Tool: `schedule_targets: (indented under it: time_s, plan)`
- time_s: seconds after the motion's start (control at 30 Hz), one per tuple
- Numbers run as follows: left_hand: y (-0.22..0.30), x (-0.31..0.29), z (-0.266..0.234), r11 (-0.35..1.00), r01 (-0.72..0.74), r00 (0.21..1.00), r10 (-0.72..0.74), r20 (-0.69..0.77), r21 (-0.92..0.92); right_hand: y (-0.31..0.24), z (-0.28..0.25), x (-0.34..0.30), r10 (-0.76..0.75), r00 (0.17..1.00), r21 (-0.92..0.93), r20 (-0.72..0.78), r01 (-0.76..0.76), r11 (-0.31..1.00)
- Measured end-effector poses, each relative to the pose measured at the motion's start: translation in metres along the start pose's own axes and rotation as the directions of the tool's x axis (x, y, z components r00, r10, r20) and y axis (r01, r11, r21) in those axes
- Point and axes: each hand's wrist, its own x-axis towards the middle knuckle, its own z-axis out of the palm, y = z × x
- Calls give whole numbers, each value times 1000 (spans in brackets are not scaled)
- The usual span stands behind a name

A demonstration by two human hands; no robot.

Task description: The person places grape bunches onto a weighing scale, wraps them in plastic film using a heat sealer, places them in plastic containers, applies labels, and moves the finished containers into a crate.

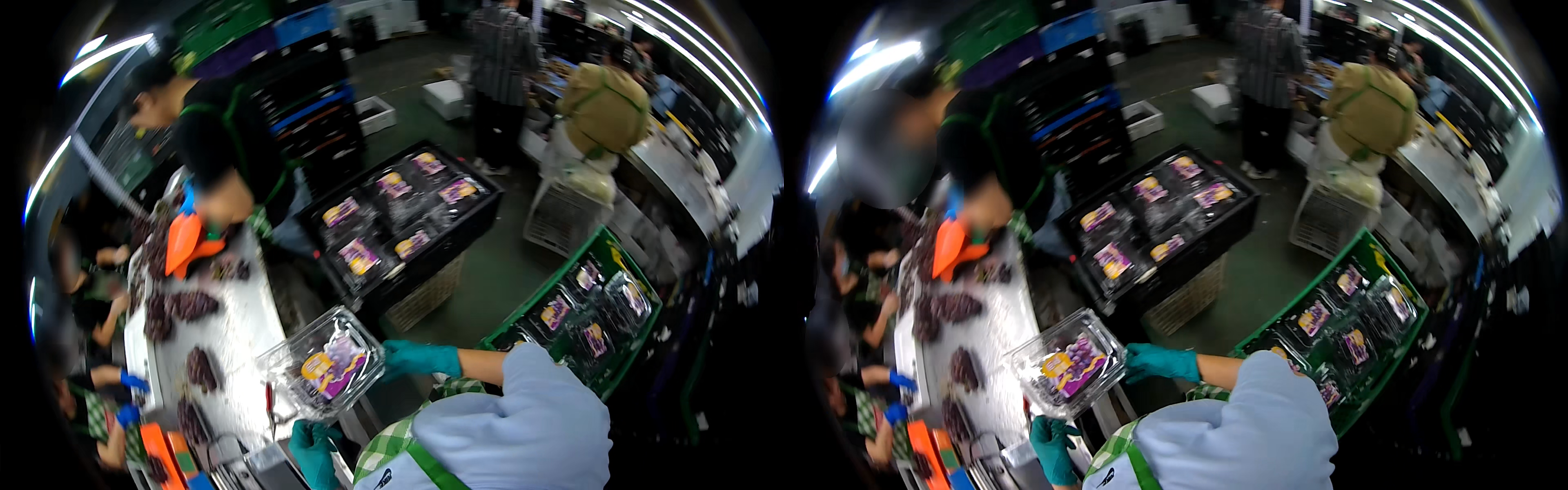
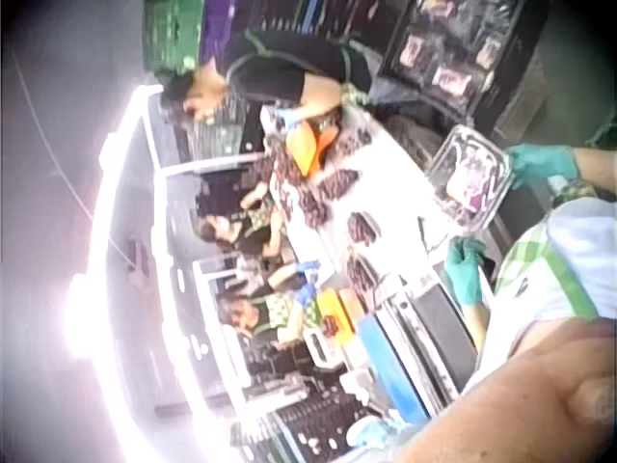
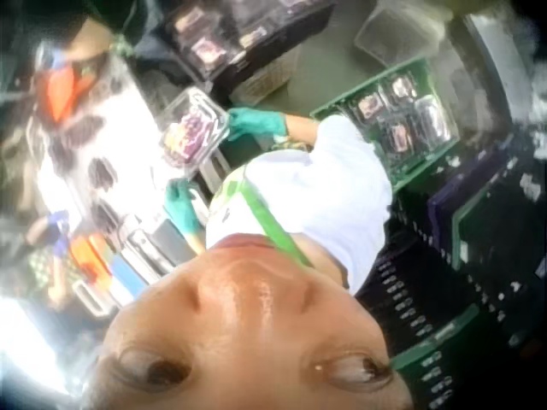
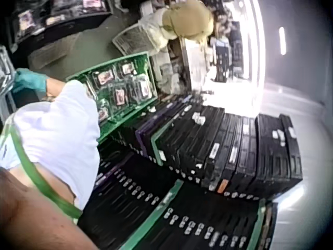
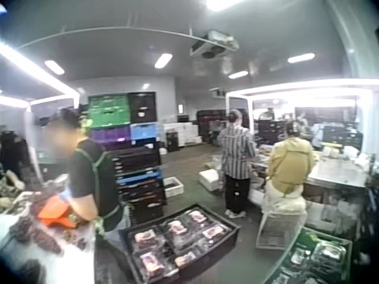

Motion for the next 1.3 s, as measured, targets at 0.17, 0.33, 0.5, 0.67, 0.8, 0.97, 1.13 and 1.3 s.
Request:
schedule_targets:
  time_s: [0.17,0.33,0.5,0.67,0.8,0.97,1.13,1.3]
  plan:
    - [40,48,112,999,-26,901,7,434,37,-49,-39,-110,-199,938,182,-285,257,949]
    - [47,52,206,959,-139,619,-111,778,247,0,-87,-186,-423,581,160,-695,699,697]
    - [14,40,264,959,-184,295,-155,943,216,56,-70,-260,-436,225,18,-871,903,430]
    - [13,32,289,969,-89,207,-209,956,231,127,-98,-317,-298,22,-92,-954,927,363]
    - [6,51,283,951,-154,262,-222,939,268,154,-132,-356,-252,-213,-285,-944,913,294]
    - [1,72,259,941,-36,379,-298,876,336,156,-213,-422,-74,-480,-472,-874,805,358]
    - [-4,78,244,935,82,484,-341,806,346,176,-305,-467,135,-717,-723,-684,691,11]
    - [-21,74,218,945,170,585,-324,744,278,149,-349,-460,179,-797,-705,-577,597,383]
